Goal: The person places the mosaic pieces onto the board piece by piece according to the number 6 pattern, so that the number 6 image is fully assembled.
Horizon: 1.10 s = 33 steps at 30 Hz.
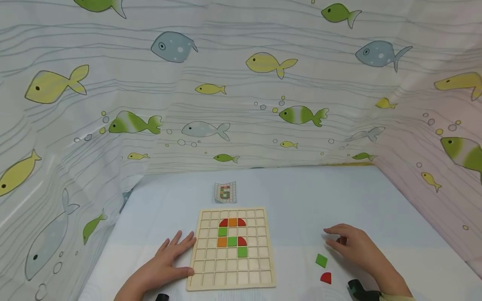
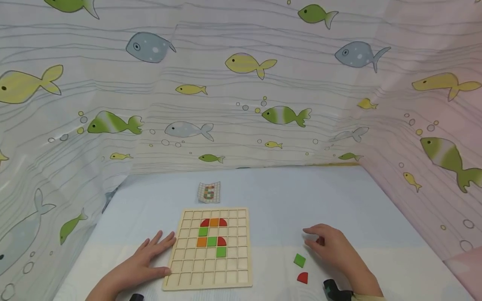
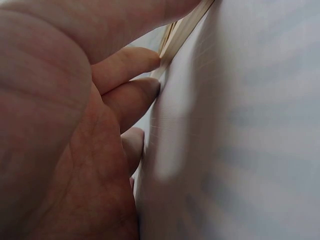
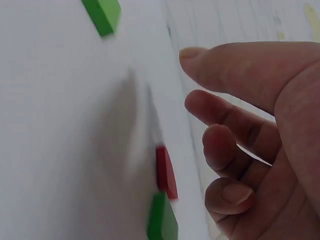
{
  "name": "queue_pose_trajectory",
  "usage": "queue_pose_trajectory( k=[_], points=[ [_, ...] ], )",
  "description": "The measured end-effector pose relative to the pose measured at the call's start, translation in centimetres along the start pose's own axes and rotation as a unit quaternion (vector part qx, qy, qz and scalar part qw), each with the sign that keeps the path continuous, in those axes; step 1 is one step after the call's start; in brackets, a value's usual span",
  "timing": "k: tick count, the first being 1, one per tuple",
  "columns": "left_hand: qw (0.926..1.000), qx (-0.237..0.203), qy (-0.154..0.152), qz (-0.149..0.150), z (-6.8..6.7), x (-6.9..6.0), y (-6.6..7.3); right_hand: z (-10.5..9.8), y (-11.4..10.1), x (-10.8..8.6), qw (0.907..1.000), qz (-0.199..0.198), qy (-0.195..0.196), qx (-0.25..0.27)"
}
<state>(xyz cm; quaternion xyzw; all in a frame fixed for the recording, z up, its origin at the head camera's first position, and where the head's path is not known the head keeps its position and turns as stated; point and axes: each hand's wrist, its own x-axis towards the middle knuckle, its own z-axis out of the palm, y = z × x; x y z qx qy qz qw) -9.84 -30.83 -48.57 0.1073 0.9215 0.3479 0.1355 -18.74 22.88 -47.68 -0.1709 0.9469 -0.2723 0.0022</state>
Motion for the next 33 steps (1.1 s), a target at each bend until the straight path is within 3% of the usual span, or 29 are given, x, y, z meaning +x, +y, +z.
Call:
queue_pose_trajectory(
  k=[5, 14, 19, 27, 33],
  points=[
    [0.9999, 0.011, 0.003, -0.009, -0.2, 0.0, 0.0, -1.2, 1.8, -0.2, 0.9994, 0.02, 0.016, -0.023],
    [1.0, 0.004, 0.005, 0.001, -0.4, 0.1, 0.1, -1.2, 3.6, -0.5, 0.999, 0.016, -0.037, -0.017],
    [1.0, 0.002, 0.007, 0.001, -0.3, 0.1, 0.2, -0.2, 3.5, 0.0, 0.9989, 0.018, -0.022, -0.038],
    [0.9999, 0.008, 0.01, -0.003, 0.1, 0.1, 0.2, 0.1, 2.3, -0.2, 0.9966, 0.07, -0.041, -0.013],
    [0.9999, 0.007, 0.01, 0.003, 0.2, 0.1, 0.2, 0.0, 2.4, -0.5, 0.9981, 0.034, -0.051, -0.002]
  ],
)
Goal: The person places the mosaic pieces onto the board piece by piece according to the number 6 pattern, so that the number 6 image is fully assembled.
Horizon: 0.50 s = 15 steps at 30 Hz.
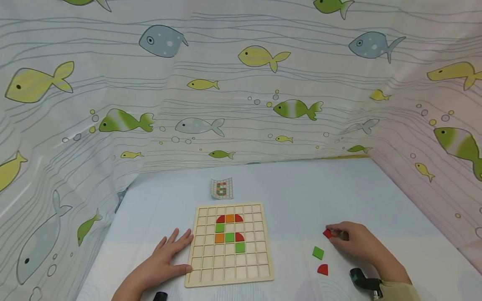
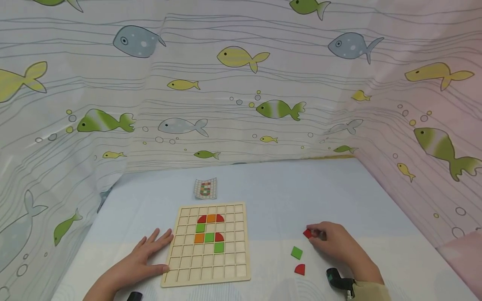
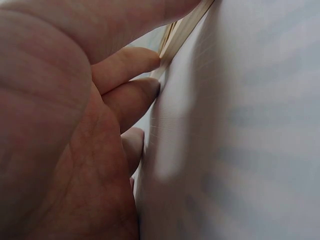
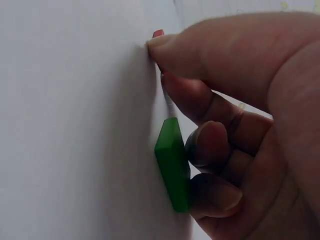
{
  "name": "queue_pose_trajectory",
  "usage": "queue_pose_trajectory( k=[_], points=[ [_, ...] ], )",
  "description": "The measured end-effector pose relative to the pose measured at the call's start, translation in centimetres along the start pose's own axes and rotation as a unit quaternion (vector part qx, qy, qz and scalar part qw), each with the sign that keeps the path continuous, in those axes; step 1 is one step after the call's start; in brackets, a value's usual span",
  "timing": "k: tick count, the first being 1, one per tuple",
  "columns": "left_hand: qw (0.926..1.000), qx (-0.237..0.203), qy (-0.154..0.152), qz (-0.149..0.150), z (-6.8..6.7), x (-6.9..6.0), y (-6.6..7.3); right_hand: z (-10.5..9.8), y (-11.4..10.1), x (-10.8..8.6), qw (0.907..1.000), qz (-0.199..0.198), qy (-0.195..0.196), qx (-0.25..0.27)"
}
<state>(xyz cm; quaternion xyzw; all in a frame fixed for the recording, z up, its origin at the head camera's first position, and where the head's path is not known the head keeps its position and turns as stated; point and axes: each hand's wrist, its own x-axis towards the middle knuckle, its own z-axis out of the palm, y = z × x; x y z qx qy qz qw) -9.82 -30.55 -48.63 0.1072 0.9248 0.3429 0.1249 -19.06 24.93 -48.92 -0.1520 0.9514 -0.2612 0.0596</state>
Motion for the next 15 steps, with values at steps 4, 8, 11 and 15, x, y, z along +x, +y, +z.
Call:
queue_pose_trajectory(
  k=[4, 8, 11, 15],
  points=[
    [1.0, -0.002, 0.0, 0.002, -0.05, 0.0, -0.05, 0.12, 0.11, 0.13, 0.9998, -0.02, 0.007, -0.004],
    [1.0, -0.006, -0.001, 0.0, -0.11, -0.03, 0.06, 0.07, 0.1, 0.26, 0.9986, -0.042, 0.028, -0.017],
    [1.0, -0.005, -0.001, -0.003, -0.13, -0.06, 0.19, 0.13, 0.1, 0.31, 0.9976, -0.057, 0.03, -0.025],
    [1.0, -0.003, -0.003, -0.008, -0.15, -0.01, 0.26, 0.43, 0.19, 0.41, 0.9974, -0.065, 0.018, -0.023]
  ],
)
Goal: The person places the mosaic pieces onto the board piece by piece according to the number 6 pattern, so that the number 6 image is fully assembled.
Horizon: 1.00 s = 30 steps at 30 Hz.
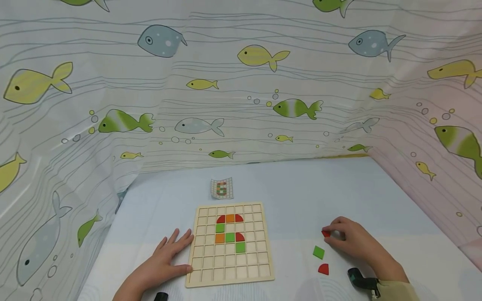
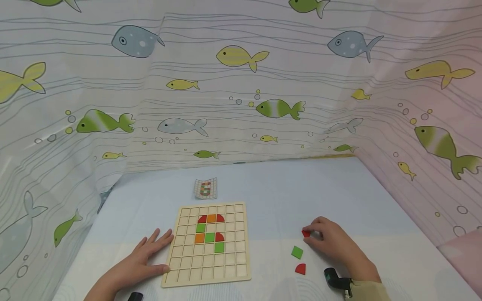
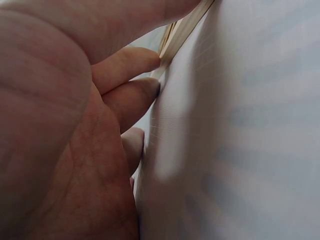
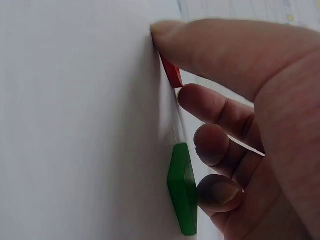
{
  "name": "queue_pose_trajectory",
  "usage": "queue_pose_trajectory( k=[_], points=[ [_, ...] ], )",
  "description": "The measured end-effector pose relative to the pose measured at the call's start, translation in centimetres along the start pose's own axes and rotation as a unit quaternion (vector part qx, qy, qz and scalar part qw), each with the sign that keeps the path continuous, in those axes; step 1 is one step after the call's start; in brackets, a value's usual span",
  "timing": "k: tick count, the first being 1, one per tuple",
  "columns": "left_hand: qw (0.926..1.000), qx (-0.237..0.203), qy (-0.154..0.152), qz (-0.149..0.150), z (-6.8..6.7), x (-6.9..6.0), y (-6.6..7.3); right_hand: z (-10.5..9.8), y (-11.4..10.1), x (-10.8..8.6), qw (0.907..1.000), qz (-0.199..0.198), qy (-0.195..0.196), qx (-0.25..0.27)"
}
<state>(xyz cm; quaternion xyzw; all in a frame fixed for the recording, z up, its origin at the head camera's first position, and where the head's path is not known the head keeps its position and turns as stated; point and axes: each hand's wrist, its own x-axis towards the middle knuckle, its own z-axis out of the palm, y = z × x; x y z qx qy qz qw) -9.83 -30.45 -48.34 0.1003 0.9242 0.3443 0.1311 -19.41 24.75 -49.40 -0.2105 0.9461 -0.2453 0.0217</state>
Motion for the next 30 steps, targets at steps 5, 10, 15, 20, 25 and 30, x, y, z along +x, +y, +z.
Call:
queue_pose_trajectory(
  k=[5, 10, 15, 20, 25, 30],
  points=[
    [1.0, 0.002, 0.002, 0.002, 0.0, -0.1, -0.1, 0.2, -0.2, 0.1, 0.9999, -0.005, 0.007, -0.008],
    [0.9999, 0.006, 0.006, 0.008, 0.0, -0.4, -0.2, 0.2, -0.7, 0.2, 0.9998, 0.006, 0.01, -0.015],
    [0.9999, 0.003, 0.008, 0.007, 0.0, -0.5, -0.2, 0.3, -1.2, 0.4, 0.9996, 0.018, 0.009, -0.019],
    [1.0, -0.003, 0.004, 0.004, 0.1, -0.5, -0.2, 0.6, -1.9, 0.5, 0.9996, 0.017, 0.02, -0.011],
    [1.0, 0.001, 0.0, -0.001, 0.1, -0.4, -0.3, 0.9, -3.4, 0.8, 0.9998, 0.01, 0.015, 0.009],
    [1.0, -0.001, -0.002, -0.006, 0.0, -0.1, -0.1, 1.3, -4.8, 1.1, 0.9994, 0.008, 0.012, 0.031]
  ],
)
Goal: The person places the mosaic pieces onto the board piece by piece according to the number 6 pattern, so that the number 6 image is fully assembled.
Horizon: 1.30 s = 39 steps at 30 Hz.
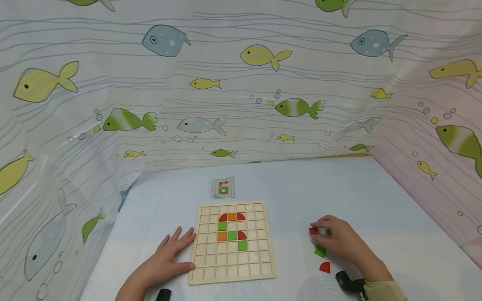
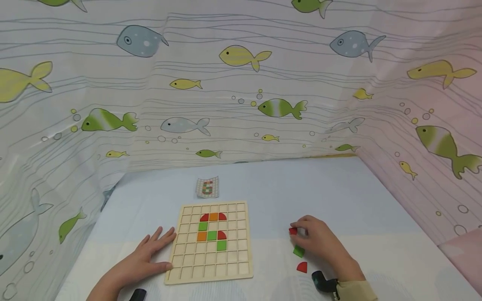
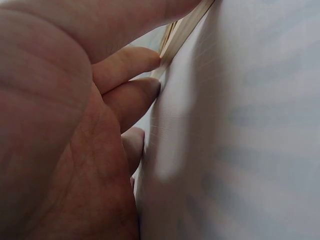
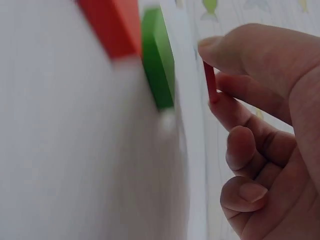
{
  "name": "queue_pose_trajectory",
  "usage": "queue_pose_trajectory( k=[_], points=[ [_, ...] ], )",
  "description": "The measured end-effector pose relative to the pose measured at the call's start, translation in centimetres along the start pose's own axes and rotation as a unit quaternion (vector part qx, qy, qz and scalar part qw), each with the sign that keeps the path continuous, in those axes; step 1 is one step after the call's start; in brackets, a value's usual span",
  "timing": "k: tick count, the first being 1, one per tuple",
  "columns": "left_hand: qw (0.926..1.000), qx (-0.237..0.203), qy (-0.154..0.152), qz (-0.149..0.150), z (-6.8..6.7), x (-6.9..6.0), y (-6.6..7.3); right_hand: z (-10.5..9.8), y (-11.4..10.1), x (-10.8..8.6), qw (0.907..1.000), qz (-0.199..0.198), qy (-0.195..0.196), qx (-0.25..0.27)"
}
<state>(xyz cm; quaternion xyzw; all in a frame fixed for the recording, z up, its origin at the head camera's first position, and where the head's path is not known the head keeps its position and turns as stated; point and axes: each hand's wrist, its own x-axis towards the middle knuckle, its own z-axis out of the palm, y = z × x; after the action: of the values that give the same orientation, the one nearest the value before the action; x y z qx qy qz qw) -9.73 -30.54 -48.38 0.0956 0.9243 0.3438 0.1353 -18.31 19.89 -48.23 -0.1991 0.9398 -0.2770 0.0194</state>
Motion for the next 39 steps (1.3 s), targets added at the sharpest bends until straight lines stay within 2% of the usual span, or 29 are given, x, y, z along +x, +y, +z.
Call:
queue_pose_trajectory(
  k=[10, 15, 18, 21, 29, 39],
  points=[
    [0.9998, 0.004, 0.006, 0.016, 0.1, 0.0, 0.0, 2.5, -4.2, 0.8, 0.9994, -0.031, -0.014, 0.008],
    [0.9998, -0.001, 0.004, 0.019, 0.1, 0.0, -0.2, 3.8, -6.5, 1.2, 0.9964, -0.079, -0.022, 0.022],
    [0.9999, -0.003, 0.005, 0.01, 0.1, 0.0, -0.1, 4.4, -7.6, 1.4, 0.993, -0.112, -0.025, 0.028],
    [1.0, -0.003, 0.006, -0.001, 0.1, 0.1, 0.0, 5.0, -8.5, 1.6, 0.9909, -0.127, -0.03, 0.035],
    [0.9999, 0.0, 0.003, -0.01, 0.2, 0.3, 0.0, 6.8, -10.7, 2.0, 0.9908, -0.116, -0.047, 0.052],
    [0.9999, 0.001, 0.007, -0.009, 0.2, 0.2, -0.1, 8.3, -13.4, 2.2, 0.988, -0.141, -0.042, 0.045]
  ],
)
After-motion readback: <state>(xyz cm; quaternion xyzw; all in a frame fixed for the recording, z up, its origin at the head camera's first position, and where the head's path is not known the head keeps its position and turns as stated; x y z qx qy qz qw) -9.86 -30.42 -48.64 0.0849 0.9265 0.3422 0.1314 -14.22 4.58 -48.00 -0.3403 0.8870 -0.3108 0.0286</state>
